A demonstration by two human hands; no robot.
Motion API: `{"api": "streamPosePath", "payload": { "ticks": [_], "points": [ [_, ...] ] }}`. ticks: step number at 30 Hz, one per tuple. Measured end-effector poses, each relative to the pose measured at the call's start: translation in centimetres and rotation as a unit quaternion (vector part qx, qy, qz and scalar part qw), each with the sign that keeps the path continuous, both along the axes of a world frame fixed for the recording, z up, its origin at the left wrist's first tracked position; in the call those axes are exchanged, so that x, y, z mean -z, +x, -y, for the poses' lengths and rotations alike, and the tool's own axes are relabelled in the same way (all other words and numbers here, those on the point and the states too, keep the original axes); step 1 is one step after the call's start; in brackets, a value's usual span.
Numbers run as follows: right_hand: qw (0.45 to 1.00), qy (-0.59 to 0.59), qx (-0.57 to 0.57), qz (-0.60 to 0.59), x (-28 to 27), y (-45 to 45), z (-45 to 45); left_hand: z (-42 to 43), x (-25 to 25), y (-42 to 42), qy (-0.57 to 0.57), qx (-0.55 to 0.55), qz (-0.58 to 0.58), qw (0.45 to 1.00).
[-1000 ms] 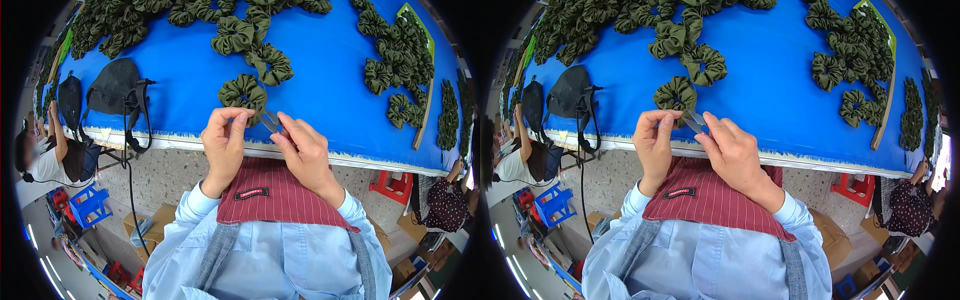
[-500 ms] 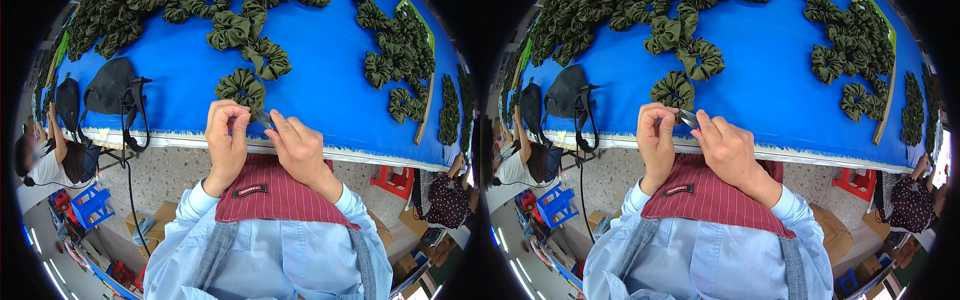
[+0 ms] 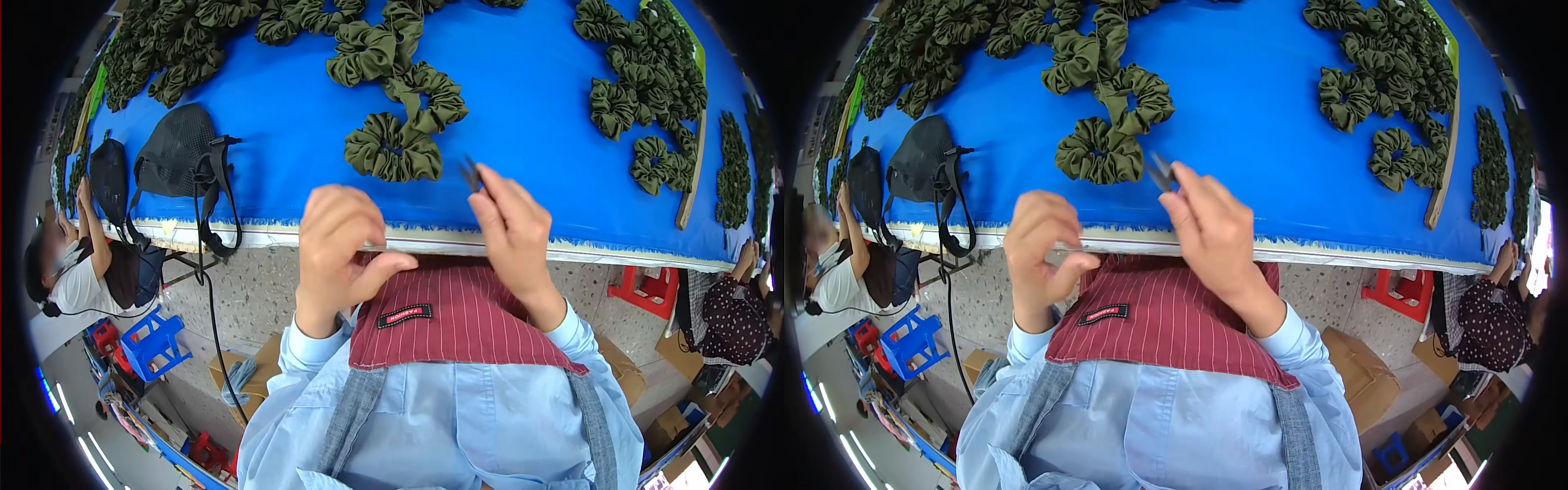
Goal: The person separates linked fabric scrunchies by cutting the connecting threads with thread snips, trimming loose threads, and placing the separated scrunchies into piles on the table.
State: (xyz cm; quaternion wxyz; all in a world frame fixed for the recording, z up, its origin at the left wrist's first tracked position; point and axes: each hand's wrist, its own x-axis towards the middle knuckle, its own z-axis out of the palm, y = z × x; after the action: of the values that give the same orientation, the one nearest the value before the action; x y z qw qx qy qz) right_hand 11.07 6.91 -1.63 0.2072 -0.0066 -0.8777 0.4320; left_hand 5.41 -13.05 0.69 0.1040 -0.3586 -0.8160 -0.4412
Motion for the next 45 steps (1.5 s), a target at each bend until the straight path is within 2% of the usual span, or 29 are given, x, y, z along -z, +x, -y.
{"api": "streamPosePath", "payload": {
  "ticks": [1, 2, 6, 7, 12, 14, 16, 17, 21, 27, 31, 45],
  "points": [
    [0.999, -0.052, 0.009, 0.013, -0.1, 0.1, -0.3, 0.2, -0.3, 0.1, -0.043, 0.025, -0.02, 0.999],
    [0.999, -0.051, 0.008, 0.013, -0.1, 0.2, -0.5, -0.3, -0.1, -0.1, -0.042, 0.024, -0.02, 0.999],
    [0.969, -0.219, 0.025, 0.111, -0.1, 0.4, -0.9, -4.5, 2.4, -1.8, -0.175, -0.088, -0.14, 0.971],
    [0.969, -0.218, 0.026, 0.11, -0.1, 0.6, -1.0, -4.4, 2.5, -1.8, -0.174, -0.088, -0.14, 0.971],
    [0.958, -0.25, -0.01, 0.139, 0.2, 0.9, -0.8, -2.0, 2.4, -0.5, -0.101, -0.093, -0.065, 0.988],
    [0.946, -0.268, -0.052, 0.175, 0.0, 0.7, -0.3, -0.8, 1.8, 1.4, 0.006, -0.131, 0.098, 0.987],
    [0.931, -0.283, -0.096, 0.209, -0.3, 0.5, 0.2, 0.1, 1.2, 2.5, 0.116, -0.169, 0.253, 0.946],
    [0.929, -0.286, -0.099, 0.212, -0.3, 0.4, 0.5, 0.2, 0.9, 2.6, 0.113, -0.173, 0.254, 0.945],
    [0.904, -0.312, -0.133, 0.259, -0.6, -0.3, 1.9, -0.5, -0.8, 2.8, 0.266, -0.197, 0.38, 0.864],
    [0.893, -0.353, -0.122, 0.25, -0.5, -0.7, 3.1, 0.3, -0.6, 2.5, 0.234, -0.21, 0.44, 0.841],
    [0.89, -0.343, -0.127, 0.271, -0.2, -0.7, 3.4, 0.8, 0.7, 2.6, 0.3, -0.195, 0.475, 0.804],
    [0.925, -0.285, -0.136, 0.212, -0.2, -1.1, 4.1, 0.9, 1.0, 2.8, 0.308, -0.178, 0.474, 0.806]
  ]
}}
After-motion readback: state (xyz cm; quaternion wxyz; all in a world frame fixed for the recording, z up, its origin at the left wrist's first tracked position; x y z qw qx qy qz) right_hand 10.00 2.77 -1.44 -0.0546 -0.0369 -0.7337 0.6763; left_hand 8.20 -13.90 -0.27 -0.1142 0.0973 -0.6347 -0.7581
